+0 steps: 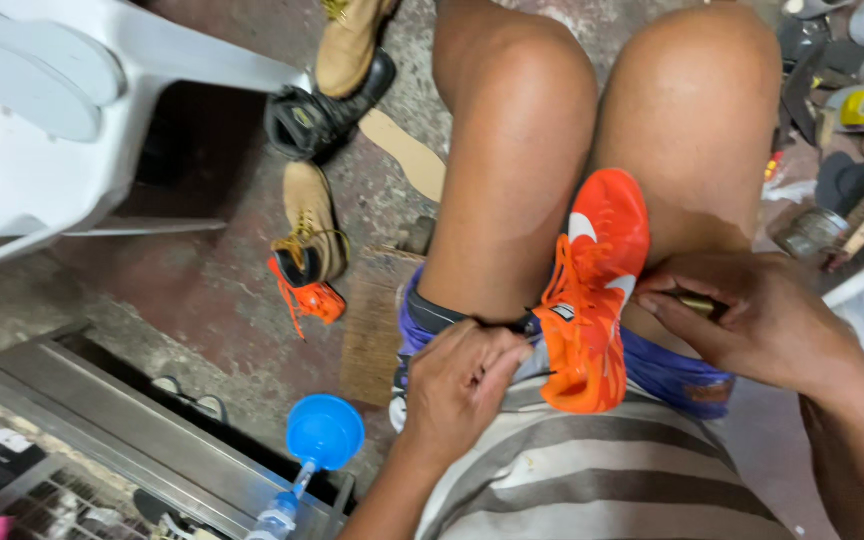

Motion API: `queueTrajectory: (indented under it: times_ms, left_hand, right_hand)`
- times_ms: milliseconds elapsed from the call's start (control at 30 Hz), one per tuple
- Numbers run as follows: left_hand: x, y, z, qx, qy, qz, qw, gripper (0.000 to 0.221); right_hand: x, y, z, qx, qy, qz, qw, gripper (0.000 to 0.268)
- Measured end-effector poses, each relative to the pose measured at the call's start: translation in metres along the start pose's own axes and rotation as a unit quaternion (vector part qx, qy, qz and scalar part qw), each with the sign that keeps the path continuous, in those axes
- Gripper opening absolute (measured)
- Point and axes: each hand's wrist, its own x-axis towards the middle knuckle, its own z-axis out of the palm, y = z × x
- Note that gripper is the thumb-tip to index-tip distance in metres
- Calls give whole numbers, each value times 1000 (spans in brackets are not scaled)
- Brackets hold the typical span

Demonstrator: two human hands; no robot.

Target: The person stitches the upper part of an orange athletic shoe to its sole by hand using a needle and thread.

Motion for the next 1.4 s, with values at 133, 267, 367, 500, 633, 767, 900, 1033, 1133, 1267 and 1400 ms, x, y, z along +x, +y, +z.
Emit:
queueTrajectory:
  times_ms: [133, 267, 367, 500, 633, 767, 900, 1033, 1133, 1267, 1400]
  left_hand:
    - [-24, -12, 4, -255, -25, -98, 961, 6]
    - [-27, -17, 13, -547, -69, -159, 819, 10]
    - [-18, -10, 28, -399, -78, -286, 868, 16]
    - [-15, 6, 25, -194, -88, -183, 960, 18]
    - [-6, 12, 25, -118, -85, -107, 984, 16]
    - [-7, 13, 28, -127, -80, -91, 985, 25]
    - [-6, 5, 31, -121, -124, -212, 962, 23]
    - [-2, 1, 35, -231, -103, -255, 933, 27]
    - [-4, -1, 35, -276, -114, -299, 906, 28]
    - [-4, -7, 36, -366, -114, -335, 861, 28]
    - [-5, -12, 37, -391, -114, -341, 847, 29]
  right_hand:
    - [3, -5, 7, -36, -7, 20, 999, 23]
    - [1, -8, 6, -46, -31, -7, 998, 27]
    - [4, -10, 4, -55, -42, -17, 997, 28]
    - [-2, -16, 8, -76, -160, 211, 961, 28]
    - [1, -21, 9, 13, -28, -24, 999, 24]
    - [-6, -18, 10, -2, -14, -68, 998, 20]
    - [-7, -14, 2, 8, -69, -74, 995, 19]
    - [6, -20, -12, 12, -126, -61, 990, 21]
    - [11, -23, -14, 19, -138, -96, 986, 20]
    - [17, -22, -13, 16, -125, -158, 979, 13]
    - [19, -20, -13, 33, -128, -163, 978, 12]
